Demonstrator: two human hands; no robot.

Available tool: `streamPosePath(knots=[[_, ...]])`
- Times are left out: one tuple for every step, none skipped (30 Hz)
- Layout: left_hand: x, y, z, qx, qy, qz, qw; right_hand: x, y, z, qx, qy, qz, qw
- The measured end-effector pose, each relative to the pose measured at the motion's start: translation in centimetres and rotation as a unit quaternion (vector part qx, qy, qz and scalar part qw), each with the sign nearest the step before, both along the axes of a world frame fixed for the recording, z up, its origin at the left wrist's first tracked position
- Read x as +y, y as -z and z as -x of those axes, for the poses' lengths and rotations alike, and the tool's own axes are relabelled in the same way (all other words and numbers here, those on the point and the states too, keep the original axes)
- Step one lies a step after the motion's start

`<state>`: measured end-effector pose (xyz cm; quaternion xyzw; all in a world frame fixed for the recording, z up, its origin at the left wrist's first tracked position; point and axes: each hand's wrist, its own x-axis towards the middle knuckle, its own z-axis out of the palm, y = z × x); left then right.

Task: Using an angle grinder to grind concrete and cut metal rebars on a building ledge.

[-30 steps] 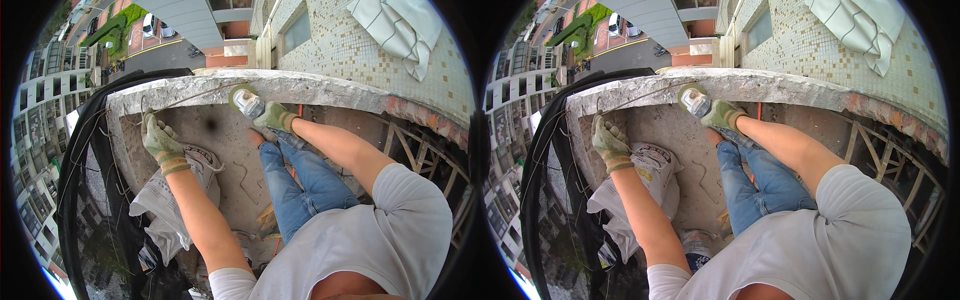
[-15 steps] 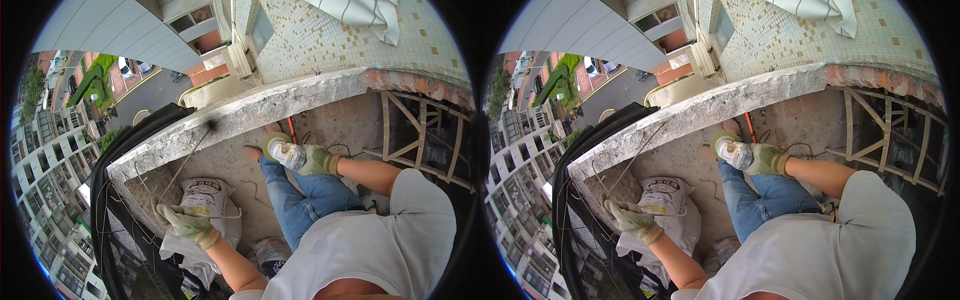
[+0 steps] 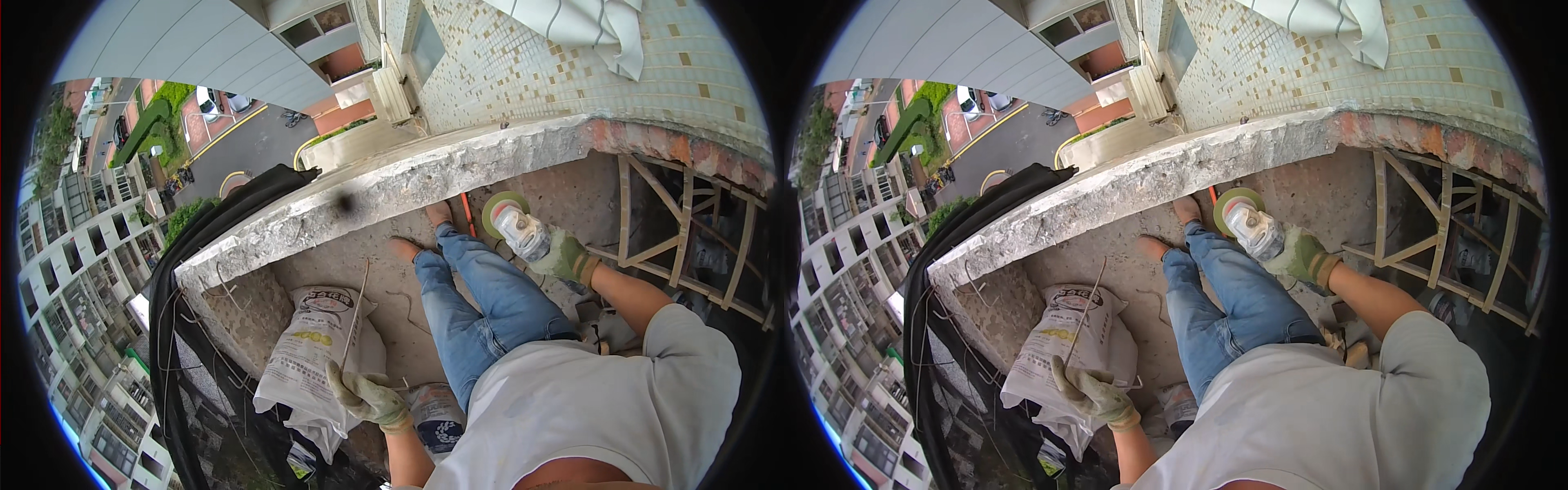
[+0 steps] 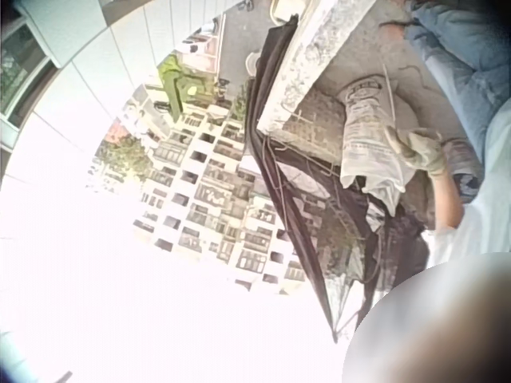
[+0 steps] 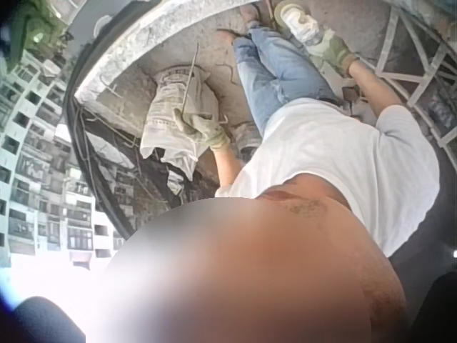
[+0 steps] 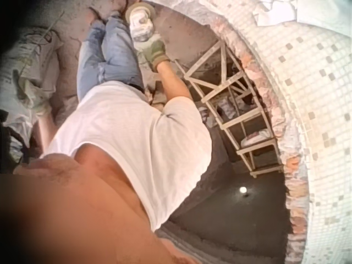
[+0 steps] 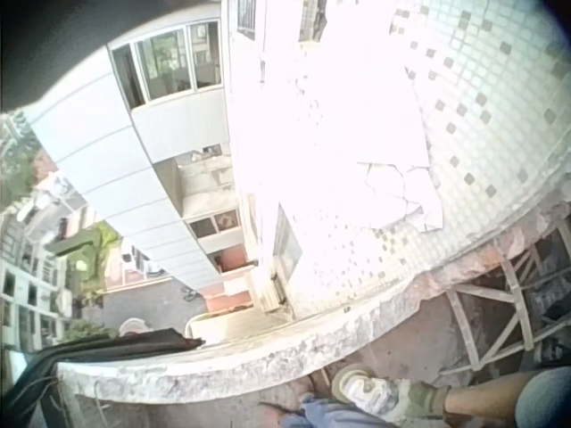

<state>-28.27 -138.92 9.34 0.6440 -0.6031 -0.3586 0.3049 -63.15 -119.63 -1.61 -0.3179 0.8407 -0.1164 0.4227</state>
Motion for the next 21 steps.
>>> streamPosePath(knots=[[1.2,-0.4,-0.6,0.046,-0.029,-0.015,0.998,-0.4,-0.4,0.2,-0.002,0.001,0.027,1.000],[2.4,-0.4,-1.4,0.030,-0.057,-0.020,0.998,-0.8,-0.9,0.3,-0.015,-0.024,0.027,0.999],[3.6,0.0,-2.2,0.032,-0.073,-0.037,0.996,-1.4,-1.3,0.3,-0.008,-0.036,0.054,0.998],[4.9,0.3,-3.3,0.030,-0.098,-0.050,0.993,-2.0,-1.5,0.1,-0.003,-0.056,0.095,0.994],[6.2,1.1,-4.2,-0.005,-0.121,-0.072,0.990,-2.4,-2.0,-0.1,-0.005,-0.050,0.053,0.997],[7.5,2.4,-5.0,-0.059,-0.149,-0.097,0.982,-2.9,-2.1,-0.5,-0.034,-0.097,0.025,0.994],[8.7,3.6,-5.8,-0.072,-0.143,-0.097,0.982,-3.4,-2.1,-0.9,-0.035,-0.103,0.086,0.990],[10.0,4.5,-6.9,-0.119,-0.137,-0.109,0.977,-3.9,-2.1,-1.2,-0.033,-0.096,0.141,0.985],[11.6,5.0,-8.0,-0.106,-0.169,-0.092,0.976,-4.2,-2.1,-1.6,-0.050,-0.136,0.159,0.977],[12.9,5.7,-9.0,-0.159,-0.140,-0.071,0.975,-4.5,-2.2,-1.8,-0.047,-0.166,0.150,0.973],[14.0,6.8,-9.9,-0.213,-0.105,-0.061,0.969,-5.0,-2.3,-2.1,-0.021,-0.182,0.124,0.975],[15.3,7.5,-10.8,-0.197,-0.125,-0.048,0.971,-5.5,-2.4,-2.6,-0.031,-0.211,0.149,0.966],[16.9,7.7,-12.0,-0.222,-0.141,-0.075,0.962,-5.8,-2.6,-3.4,-0.021,-0.200,0.140,0.970],[18.7,8.0,-13.0,-0.260,-0.160,-0.139,0.942,-6.0,-2.9,-4.2,-0.005,-0.190,0.117,0.975],[20.5,8.2,-14.1,-0.245,-0.197,-0.202,0.928,-6.5,-3.4,-5.1,-0.004,-0.223,0.119,0.968],[22.4,8.6,-15.0,-0.230,-0.223,-0.192,0.928,-7.0,-3.8,-6.1,-0.030,-0.259,0.132,0.956],[24.4,8.9,-16.0,-0.244,-0.249,-0.226,0.910,-7.2,-4.4,-7.2,-0.016,-0.243,0.083,0.966],[26.1,9.6,-16.9,-0.222,-0.280,-0.227,0.906,-7.5,-4.8,-8.3,0.001,-0.234,0.041,0.971],[27.8,10.2,-17.7,-0.210,-0.314,-0.231,0.897,-7.7,-5.3,-9.4,-0.011,-0.283,0.025,0.959],[29.5,10.9,-18.2,-0.203,-0.348,-0.261,0.877,-7.9,-5.7,-10.2,-0.036,-0.268,0.019,0.963],[31.1,11.5,-18.9,-0.201,-0.382,-0.274,0.859,-7.8,-5.9,-11.2,-0.067,-0.252,0.025,0.965]])
